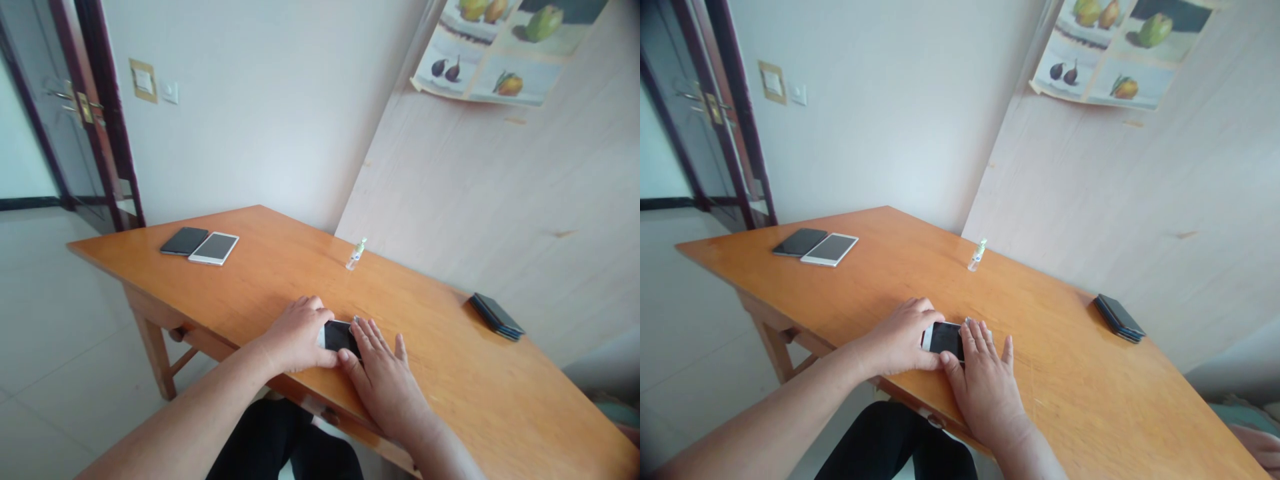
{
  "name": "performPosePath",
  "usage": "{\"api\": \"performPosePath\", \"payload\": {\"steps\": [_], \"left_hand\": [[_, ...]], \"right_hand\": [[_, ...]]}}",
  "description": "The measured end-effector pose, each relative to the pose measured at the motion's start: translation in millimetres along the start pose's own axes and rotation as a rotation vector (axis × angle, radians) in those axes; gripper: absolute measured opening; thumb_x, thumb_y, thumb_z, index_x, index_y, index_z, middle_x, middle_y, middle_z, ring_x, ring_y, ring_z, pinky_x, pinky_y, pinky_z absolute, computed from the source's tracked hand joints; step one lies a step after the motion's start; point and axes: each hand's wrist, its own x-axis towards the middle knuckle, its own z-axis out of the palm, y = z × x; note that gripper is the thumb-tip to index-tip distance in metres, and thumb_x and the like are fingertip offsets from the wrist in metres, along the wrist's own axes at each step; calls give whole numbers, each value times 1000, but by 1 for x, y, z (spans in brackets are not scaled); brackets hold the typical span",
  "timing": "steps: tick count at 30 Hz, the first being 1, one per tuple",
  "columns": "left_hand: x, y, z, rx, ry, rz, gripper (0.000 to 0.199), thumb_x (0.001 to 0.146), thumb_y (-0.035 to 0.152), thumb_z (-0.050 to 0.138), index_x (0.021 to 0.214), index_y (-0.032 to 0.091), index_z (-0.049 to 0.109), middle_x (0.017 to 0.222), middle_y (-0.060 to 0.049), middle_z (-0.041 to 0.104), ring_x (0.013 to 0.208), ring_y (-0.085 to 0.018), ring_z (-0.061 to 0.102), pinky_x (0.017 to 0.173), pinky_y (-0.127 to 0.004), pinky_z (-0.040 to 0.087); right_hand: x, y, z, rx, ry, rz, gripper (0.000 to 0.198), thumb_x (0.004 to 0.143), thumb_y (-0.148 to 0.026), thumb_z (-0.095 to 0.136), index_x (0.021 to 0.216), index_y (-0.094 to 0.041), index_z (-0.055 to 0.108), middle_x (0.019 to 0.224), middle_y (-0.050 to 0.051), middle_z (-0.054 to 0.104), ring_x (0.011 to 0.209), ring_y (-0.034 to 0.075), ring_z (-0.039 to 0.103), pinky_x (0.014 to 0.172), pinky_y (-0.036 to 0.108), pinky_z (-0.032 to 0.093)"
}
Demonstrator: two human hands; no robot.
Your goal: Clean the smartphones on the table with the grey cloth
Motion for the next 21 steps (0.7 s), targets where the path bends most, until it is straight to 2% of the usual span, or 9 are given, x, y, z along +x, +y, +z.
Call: {"api": "performPosePath", "payload": {"steps": [5,7,11,13,19,21], "left_hand": [[0,-3,1,-20,-3,13,55,57,61,78,99,28,67,103,-7,58,101,-30,53,85,-38,42],[-1,-4,2,-18,1,19,53,57,61,78,97,27,67,103,-7,58,101,-31,53,84,-37,42],[-1,-4,2,20,7,28,45,62,58,75,92,26,67,98,-8,58,99,-30,53,83,-37,42],[-1,-3,1,40,0,29,44,63,58,74,92,25,67,97,-8,58,98,-30,54,83,-37,42],[-1,-1,0,47,12,41,53,60,61,76,97,25,66,100,-6,57,98,-28,53,84,-36,44],[-1,-1,0,51,9,48,52,60,61,75,96,25,66,99,-6,57,98,-28,53,83,-36,43]], "right_hand": [[-37,6,11,0,27,-79,63,96,-58,33,151,-28,31,154,7,32,143,35,27,112,70,9],[-33,2,8,6,11,-65,62,96,-58,31,151,-28,33,154,7,33,143,35,26,112,69,10],[0,-12,-4,26,-16,1,61,99,-57,24,148,-24,40,155,6,32,145,33,21,114,67,8],[6,-15,-8,38,-33,11,62,99,-57,23,147,-22,40,155,6,31,145,32,21,113,67,8],[-30,-8,-5,48,-112,-43,62,98,-58,25,151,-25,31,156,4,26,146,30,19,113,68,4],[-29,-9,-6,55,-112,-38,61,99,-58,24,150,-26,33,156,3,27,146,30,19,113,68,5]]}}
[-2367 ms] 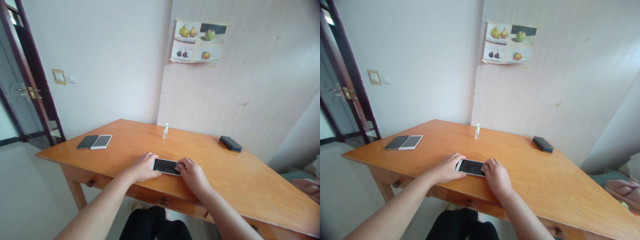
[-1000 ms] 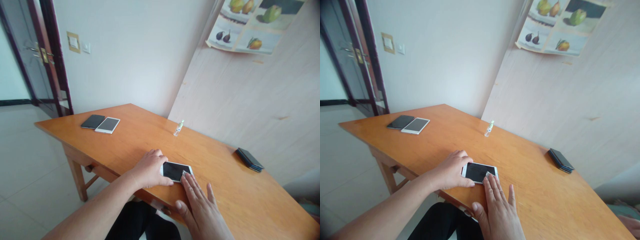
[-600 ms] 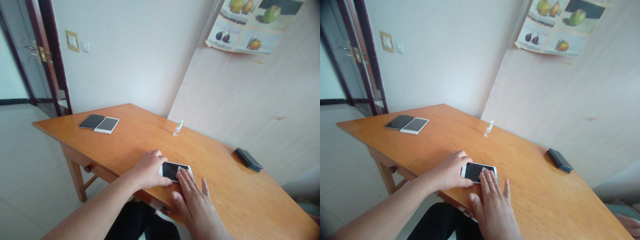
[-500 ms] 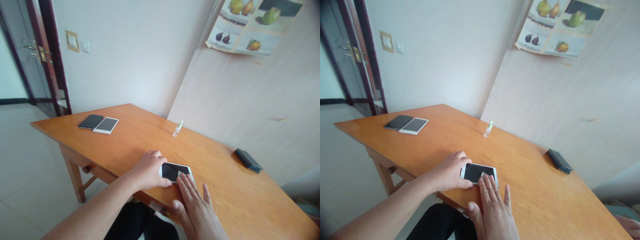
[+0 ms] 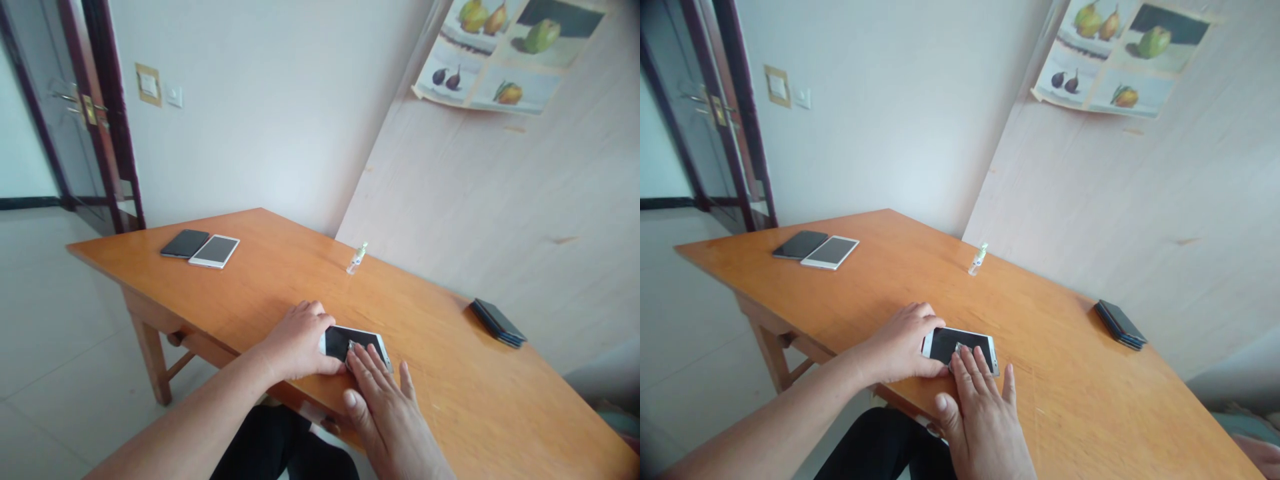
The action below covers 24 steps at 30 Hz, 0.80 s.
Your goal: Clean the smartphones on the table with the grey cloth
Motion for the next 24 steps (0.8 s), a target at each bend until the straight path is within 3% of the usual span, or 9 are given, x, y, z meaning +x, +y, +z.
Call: {"api": "performPosePath", "payload": {"steps": [6,13,20,24], "left_hand": [[-1,-1,0,31,-12,-2,38,66,53,72,91,24,65,96,-6,56,93,-27,54,81,-36,43],[-1,-3,3,14,17,13,48,62,60,74,94,25,65,97,-6,56,96,-28,53,82,-36,43],[-1,-3,1,34,-2,19,38,66,52,72,91,25,65,94,-6,56,92,-27,54,79,-35,43],[-1,-3,2,24,8,13,45,63,58,75,93,25,66,96,-6,57,95,-27,54,80,-35,43]], "right_hand": [[39,-13,-8,32,70,21,60,100,-55,20,148,-25,38,155,3,32,146,29,20,115,65,9],[3,-1,2,37,6,-16,59,99,-58,24,150,-30,33,156,0,28,146,28,18,114,66,4],[41,-14,-9,50,62,11,58,100,-55,21,147,-25,40,154,2,34,145,28,23,114,66,8],[25,-11,-5,12,52,-11,61,99,-57,21,148,-25,37,155,2,31,146,28,21,114,66,4]]}}
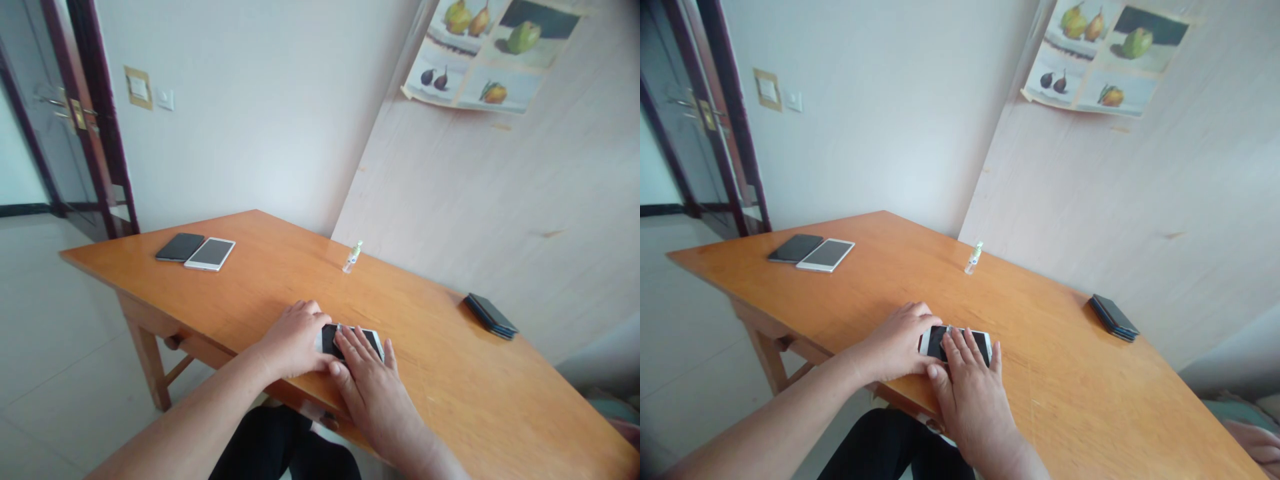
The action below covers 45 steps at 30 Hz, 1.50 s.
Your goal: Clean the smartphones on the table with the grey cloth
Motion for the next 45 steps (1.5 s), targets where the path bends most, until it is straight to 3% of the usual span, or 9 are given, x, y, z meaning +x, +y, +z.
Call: {"api": "performPosePath", "payload": {"steps": [4,11,18,25,33,40,45], "left_hand": [[0,-1,1,-22,18,1,54,60,63,76,98,25,66,99,-6,57,97,-28,54,82,-35,44],[0,0,-1,-11,0,3,50,64,64,73,95,25,66,96,-6,57,95,-27,54,79,-34,44],[1,1,-1,-39,-18,-20,61,57,62,79,106,27,66,102,-6,58,99,-28,54,84,-36,44],[0,3,-4,-26,-22,-26,53,65,63,74,102,27,66,99,-6,58,99,-28,54,83,-35,44],[1,0,-1,-65,-27,-24,62,59,60,79,109,28,65,104,-6,58,101,-28,54,86,-36,43],[0,3,-4,-51,-52,-36,58,63,60,76,110,28,65,103,-5,58,101,-27,54,86,-35,44],[0,3,-4,-65,-49,-41,61,63,59,77,113,28,64,106,-5,58,104,-28,54,89,-36,43]], "right_hand": [[-25,11,4,-16,-48,7,63,98,-59,24,151,-26,30,156,4,27,146,30,19,113,68,3],[4,13,-3,-70,24,119,63,99,-55,23,148,-20,36,155,6,30,145,29,22,113,68,6],[-32,22,3,-69,-43,70,66,97,-60,24,151,-23,31,156,7,26,145,31,22,112,69,4],[2,19,-4,-77,12,138,66,97,-59,25,148,-19,38,155,8,30,145,31,21,113,68,6],[-39,29,5,-50,-32,96,68,95,-62,29,150,-23,35,155,7,29,144,34,22,111,71,6],[0,29,-6,-68,24,179,67,97,-59,27,149,-18,37,155,8,30,146,31,18,113,68,6],[-30,32,1,-60,12,144,70,95,-62,26,150,-20,34,156,7,26,146,32,18,114,67,5]]}}
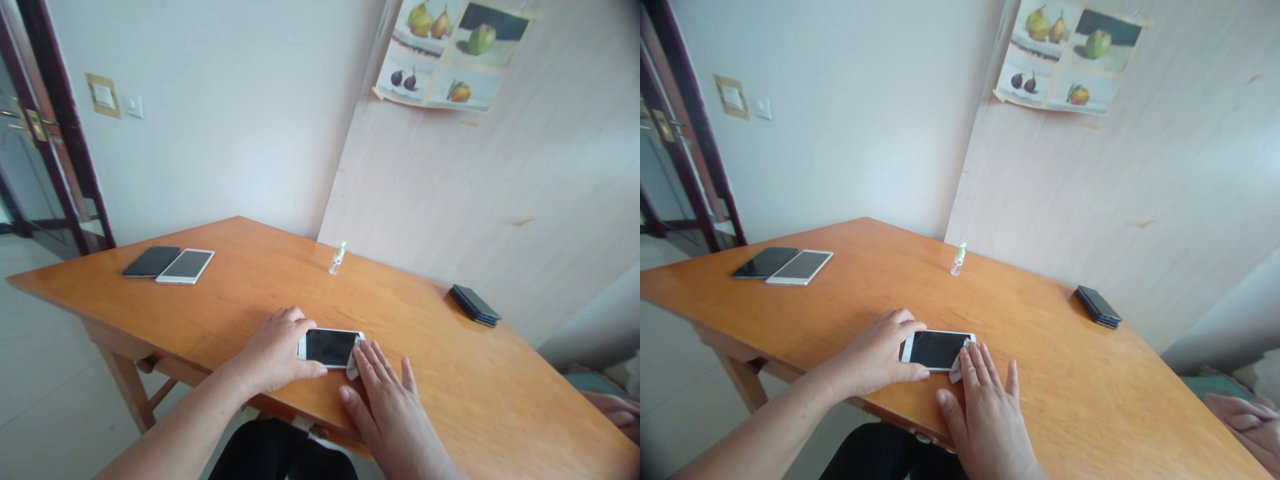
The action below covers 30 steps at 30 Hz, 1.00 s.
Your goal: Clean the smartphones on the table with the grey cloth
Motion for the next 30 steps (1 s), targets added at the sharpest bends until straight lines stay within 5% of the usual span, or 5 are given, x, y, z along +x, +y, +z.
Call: {"api": "performPosePath", "payload": {"steps": [4,16,26,30], "left_hand": [[1,-1,1,-8,-16,-6,63,62,60,77,114,28,64,108,-6,59,105,-28,55,90,-36,43],[11,-1,-1,61,-68,17,58,64,57,76,112,28,64,106,-5,59,103,-27,57,85,-34,45],[119,39,44,220,-103,87,57,63,71,67,93,22,68,99,-10,62,99,-31,60,80,-38,46],[146,39,62,134,-104,72,71,63,73,66,111,21,64,111,-12,63,108,-33,59,88,-42,46]], "right_hand": [[-15,6,3,25,-23,-24,69,95,-63,29,151,-23,31,156,6,26,145,33,17,113,68,7],[28,21,-19,131,-55,-34,67,96,-58,31,150,-19,33,157,8,27,146,29,20,116,60,12],[95,107,-23,49,-100,26,47,100,-41,29,138,-21,49,154,16,34,142,34,28,102,71,26],[111,133,-24,24,-87,37,37,98,-29,35,124,-24,61,152,14,38,142,36,27,99,75,23]]}}
